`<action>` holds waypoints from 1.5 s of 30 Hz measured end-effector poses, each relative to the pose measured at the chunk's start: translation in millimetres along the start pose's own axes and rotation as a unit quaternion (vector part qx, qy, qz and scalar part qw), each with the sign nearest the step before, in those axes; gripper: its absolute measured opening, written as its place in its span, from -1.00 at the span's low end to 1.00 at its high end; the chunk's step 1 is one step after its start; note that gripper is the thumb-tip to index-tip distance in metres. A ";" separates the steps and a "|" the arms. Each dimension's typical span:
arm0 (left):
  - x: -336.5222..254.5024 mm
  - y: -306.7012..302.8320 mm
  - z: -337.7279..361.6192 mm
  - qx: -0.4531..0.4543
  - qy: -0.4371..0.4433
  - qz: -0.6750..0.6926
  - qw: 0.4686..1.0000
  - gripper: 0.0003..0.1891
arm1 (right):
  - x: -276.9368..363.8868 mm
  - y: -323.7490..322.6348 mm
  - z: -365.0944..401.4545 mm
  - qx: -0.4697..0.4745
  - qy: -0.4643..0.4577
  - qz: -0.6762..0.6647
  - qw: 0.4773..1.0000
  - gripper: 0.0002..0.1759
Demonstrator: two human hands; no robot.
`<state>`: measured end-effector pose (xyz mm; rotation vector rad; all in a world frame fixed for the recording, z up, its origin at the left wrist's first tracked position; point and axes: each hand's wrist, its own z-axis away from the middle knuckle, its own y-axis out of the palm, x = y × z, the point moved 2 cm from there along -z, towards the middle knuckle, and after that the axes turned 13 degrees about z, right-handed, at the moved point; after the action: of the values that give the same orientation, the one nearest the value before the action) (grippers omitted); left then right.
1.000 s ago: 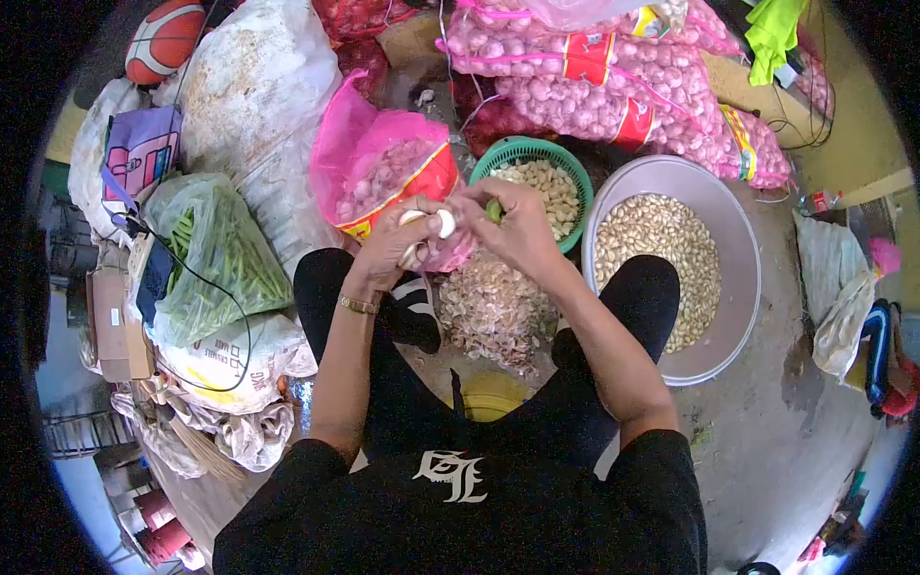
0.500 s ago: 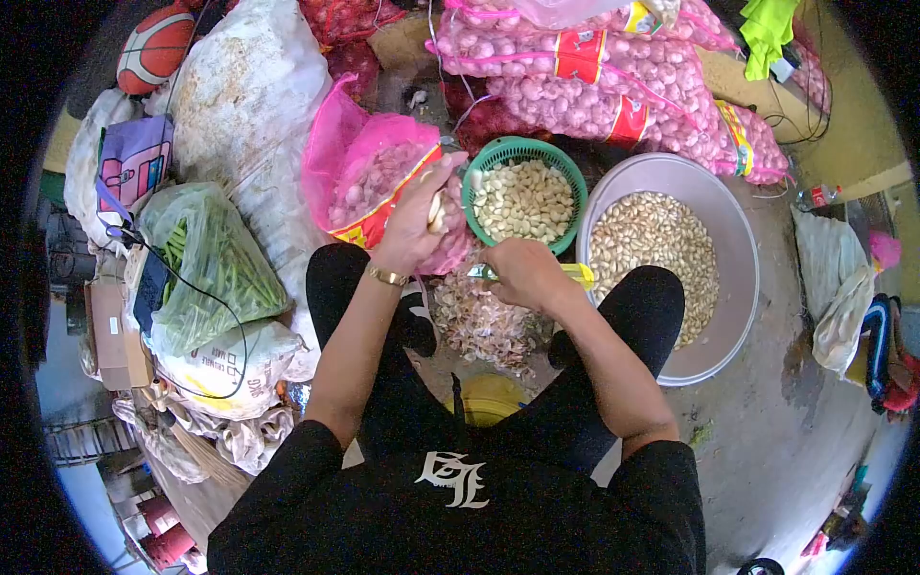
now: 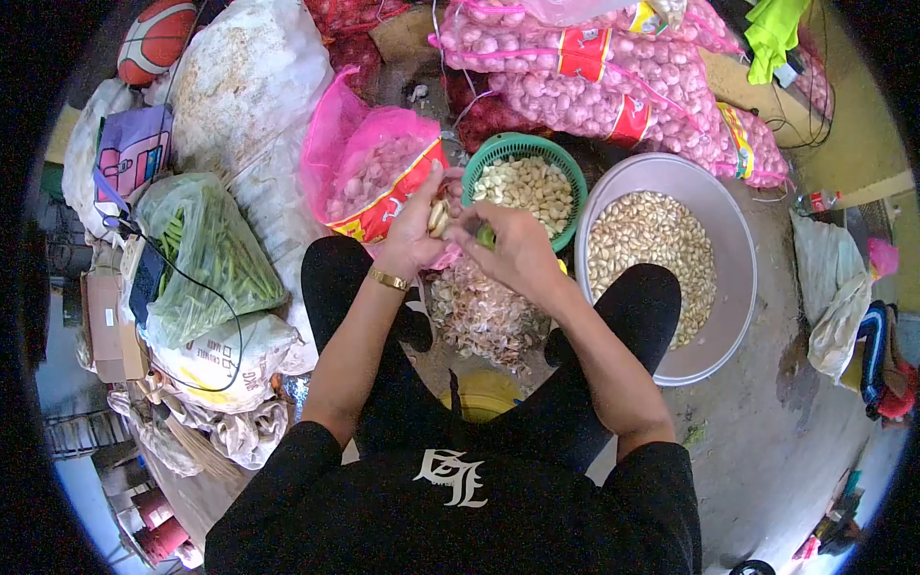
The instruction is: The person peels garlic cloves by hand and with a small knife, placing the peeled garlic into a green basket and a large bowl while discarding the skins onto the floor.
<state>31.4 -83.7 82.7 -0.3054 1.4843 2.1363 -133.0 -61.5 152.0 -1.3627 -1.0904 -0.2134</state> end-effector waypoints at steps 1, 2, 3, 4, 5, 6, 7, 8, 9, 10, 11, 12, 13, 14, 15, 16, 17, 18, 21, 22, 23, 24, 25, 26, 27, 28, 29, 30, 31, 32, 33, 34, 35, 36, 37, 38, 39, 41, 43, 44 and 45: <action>2.3 1.3 1.3 0.001 0.000 0.000 1.000 -0.59 | -0.5 4.3 -4.0 -0.054 -0.003 -0.025 0.998 -0.79; 5.1 3.0 2.7 0.013 0.002 -0.030 0.999 -0.58 | -4.5 10.1 -6.3 -0.054 -0.003 -0.024 0.998 -0.79; 6.5 7.1 5.5 0.026 0.004 -0.060 0.998 -0.56 | -7.4 14.7 -9.0 -0.059 0.006 -0.039 0.997 -0.78; 7.0 10.3 8.6 0.026 0.005 -0.060 0.998 -0.56 | -9.0 17.3 -11.1 -0.063 0.014 -0.055 0.996 -0.78; 6.9 12.8 11.9 0.023 0.010 -0.077 0.997 -0.55 | -9.2 18.7 -12.2 -0.062 0.013 -0.054 0.997 -0.78; 6.2 14.0 14.1 0.019 0.014 -0.093 0.995 -0.54 | -8.2 19.0 -13.6 -0.050 0.045 -0.069 0.995 -0.78; 4.8 12.7 14.1 0.018 0.015 -0.093 0.995 -0.54 | -8.1 19.6 -15.0 -0.038 0.078 -0.083 0.993 -0.79; 2.7 10.6 13.8 0.020 0.022 -0.101 0.994 -0.54 | -9.3 21.1 -16.6 -0.038 0.077 -0.082 0.993 -0.79; 1.0 9.2 14.0 0.021 0.028 -0.109 0.993 -0.55 | -12.7 24.0 -18.3 -0.030 0.090 -0.117 0.989 -0.80; 0.1 7.7 14.5 0.022 0.028 -0.108 0.993 -0.55 | -15.3 26.3 -19.4 -0.022 0.103 -0.151 0.983 -0.80; -0.5 6.7 14.9 0.034 0.025 -0.107 0.993 -0.56 | -16.5 27.1 -20.0 -0.022 0.103 -0.150 0.983 -0.80; -0.7 5.7 14.9 0.047 0.023 -0.107 0.993 -0.57 | -16.3 27.8 -20.8 -0.015 0.095 -0.161 0.982 -0.79; -0.6 3.9 14.9 0.047 0.024 -0.106 0.993 -0.57 | -15.0 28.3 -21.4 -0.007 0.087 -0.172 0.981 -0.78; -0.7 1.8 15.1 0.042 0.029 -0.103 0.993 -0.59 | -13.2 26.9 -21.0 -0.006 0.087 -0.172 0.981 -0.78; -1.2 0.6 15.3 0.037 0.034 -0.100 0.994 -0.61 | -8.0 23.1 -20.7 0.017 0.117 -0.208 0.971 -0.79; -2.3 -0.7 15.6 0.037 0.035 -0.100 0.994 -0.61 | -5.4 21.7 -20.7 0.040 0.146 -0.244 0.958 -0.80; -4.4 -2.7 16.5 0.032 0.045 -0.084 0.995 -0.63 | -7.9 22.9 -21.6 0.040 0.146 -0.244 0.958 -0.80; -6.6 -5.4 17.2 0.026 0.055 -0.067 0.996 -0.66 | -12.5 22.5 -23.5 -0.002 0.110 -0.216 0.970 -0.80; -14.9 -14.4 18.1 0.031 0.037 -0.090 0.995 -0.70 | -23.3 18.6 -27.2 -0.047 0.075 -0.182 0.979 -0.80; -18.6 -18.1 18.7 0.031 0.038 -0.090 0.995 -0.70 | -25.1 17.3 -27.7 -0.051 0.077 -0.175 0.980 -0.80; -21.4 -20.9 19.1 0.056 0.020 -0.091 0.994 -0.71 | -25.4 16.8 -28.0 -0.051 0.076 -0.174 0.980 -0.80; -23.2 -16.5 22.2 0.081 0.000 -0.092 0.992 -0.72 | -24.2 15.5 -27.8 -0.057 0.073 -0.164 0.982 -0.80; -21.5 -11.9 25.2 0.081 0.000 -0.091 0.993 -0.72 | -23.4 14.6 -27.6 -0.064 0.069 -0.154 0.984 -0.81; -18.3 -7.9 29.2 0.053 0.019 -0.118 0.991 -0.73 | -24.0 15.6 -28.0 -0.064 0.069 -0.153 0.984 -0.81; -17.1 -2.2 34.6 0.026 0.039 -0.144 0.988 -0.74 | -25.2 16.8 -28.5 -0.079 0.054 -0.134 0.986 -0.81; -16.9 -1.2 38.0 0.027 0.039 -0.143 0.989 -0.74 | -26.2 17.8 -29.0 -0.095 0.038 -0.114 0.988 -0.82; -17.4 -1.5 41.1 0.031 0.026 -0.168 0.985 -0.72 | -27.4 19.8 -29.5 -0.096 0.038 -0.112 0.988 -0.82; -18.3 -0.4 43.9 0.035 0.013 -0.193 0.980 -0.70 | -26.4 20.9 -30.2 -0.109 0.028 -0.110 0.988 -0.83; -19.2 1.5 46.4 0.036 0.013 -0.192 0.981 -0.70 | -24.8 21.4 -30.6 -0.122 0.019 -0.108 0.986 -0.83; -20.0 3.8 49.0 0.033 0.006 -0.184 0.982 -0.68 | -22.9 21.2 -29.9 -0.122 0.020 -0.106 0.987 -0.83; -20.6 5.9 50.7 0.030 -0.001 -0.176 0.984 -0.66 | -16.9 18.8 -29.2 -0.109 0.035 -0.110 0.987 -0.85; -22.1 7.0 52.1 0.030 -0.002 -0.175 0.984 -0.66 | -14.0 17.8 -29.0 -0.096 0.049 -0.115 0.988 -0.86; -23.4 7.6 53.5 0.040 -0.014 -0.178 0.983 -0.63 | -15.0 18.5 -29.7 -0.096 0.049 -0.115 0.988 -0.86; -24.0 7.6 54.3 0.049 -0.025 -0.181 0.982 -0.60 | -17.2 20.0 -30.9 -0.091 0.052 -0.121 0.987 -0.86; -23.2 5.3 53.0 0.048 -0.025 -0.180 0.982 -0.60 | -18.2 20.9 -32.1 -0.087 0.055 -0.127 0.987 -0.87; -20.8 2.1 50.3 0.060 -0.032 -0.148 0.987 -0.57 | -18.7 20.6 -32.8 -0.085 0.055 -0.127 0.987 -0.87; -20.1 3.2 50.2 0.072 -0.039 -0.115 0.990 -0.54 | -16.8 18.1 -33.9 -0.104 0.030 -0.114 0.988 -0.87; -23.4 5.0 51.9 0.080 -0.047 -0.101 0.991 -0.53 | -17.2 15.4 -36.2 -0.122 0.004 -0.099 0.988 -0.87; -27.8 10.1 54.7 0.088 -0.056 -0.087 0.991 -0.52 | -18.6 14.0 -37.5 -0.134 -0.024 -0.123 0.983 -0.87; -29.2 12.4 55.4 0.099 -0.073 -0.050 0.991 -0.54 | -18.6 13.4 -37.9 -0.133 -0.024 -0.123 0.983 -0.87; -29.8 13.4 55.8 0.109 -0.091 -0.014 0.990 -0.55 | -18.0 12.4 -38.4 -0.136 -0.025 -0.131 0.982 -0.87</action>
<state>55.2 -44.4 128.2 -0.0510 1.5789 1.9021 -114.9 -98.9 137.2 -1.4689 -1.3179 -0.5412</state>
